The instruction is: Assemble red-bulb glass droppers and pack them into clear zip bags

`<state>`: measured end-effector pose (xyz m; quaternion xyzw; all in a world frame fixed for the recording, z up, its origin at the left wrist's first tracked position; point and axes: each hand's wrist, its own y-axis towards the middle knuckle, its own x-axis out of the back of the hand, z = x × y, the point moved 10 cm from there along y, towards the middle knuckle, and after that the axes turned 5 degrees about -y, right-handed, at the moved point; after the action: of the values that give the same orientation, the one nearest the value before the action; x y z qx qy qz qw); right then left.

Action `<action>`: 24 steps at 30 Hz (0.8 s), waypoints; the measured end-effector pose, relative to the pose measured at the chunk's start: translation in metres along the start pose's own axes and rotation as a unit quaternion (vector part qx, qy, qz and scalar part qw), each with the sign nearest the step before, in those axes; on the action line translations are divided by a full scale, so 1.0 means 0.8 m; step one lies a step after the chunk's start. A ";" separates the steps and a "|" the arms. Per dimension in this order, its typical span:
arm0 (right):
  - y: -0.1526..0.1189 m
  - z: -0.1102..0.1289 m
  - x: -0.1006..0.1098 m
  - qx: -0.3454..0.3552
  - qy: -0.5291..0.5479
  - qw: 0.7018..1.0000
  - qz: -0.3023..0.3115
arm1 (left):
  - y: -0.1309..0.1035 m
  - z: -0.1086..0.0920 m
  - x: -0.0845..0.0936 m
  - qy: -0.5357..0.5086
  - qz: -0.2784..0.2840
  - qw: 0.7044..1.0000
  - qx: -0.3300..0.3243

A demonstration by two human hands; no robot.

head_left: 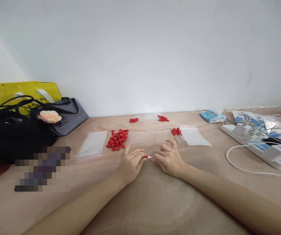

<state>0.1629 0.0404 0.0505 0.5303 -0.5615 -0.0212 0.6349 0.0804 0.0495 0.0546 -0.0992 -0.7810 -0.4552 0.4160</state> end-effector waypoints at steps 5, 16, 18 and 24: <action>0.001 0.006 0.002 0.027 -0.014 1.000 -0.006 | 0.000 -0.001 -0.006 -0.001 0.012 1.000 -0.011; 0.002 0.011 0.002 0.052 0.021 0.998 -0.010 | -0.001 -0.012 -0.008 -0.005 0.024 0.999 -0.040; 0.003 0.013 0.001 0.055 0.023 0.998 -0.009 | 0.000 -0.013 -0.008 -0.004 0.028 0.999 -0.041; 0.004 0.015 -0.006 0.053 0.042 0.998 -0.004 | 0.001 -0.012 -0.011 -0.009 0.036 0.999 -0.036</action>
<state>0.1503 0.0373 0.0469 0.5663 -0.5323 0.0283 0.6286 0.0914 0.0444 0.0507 -0.1460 -0.7635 -0.4673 0.4212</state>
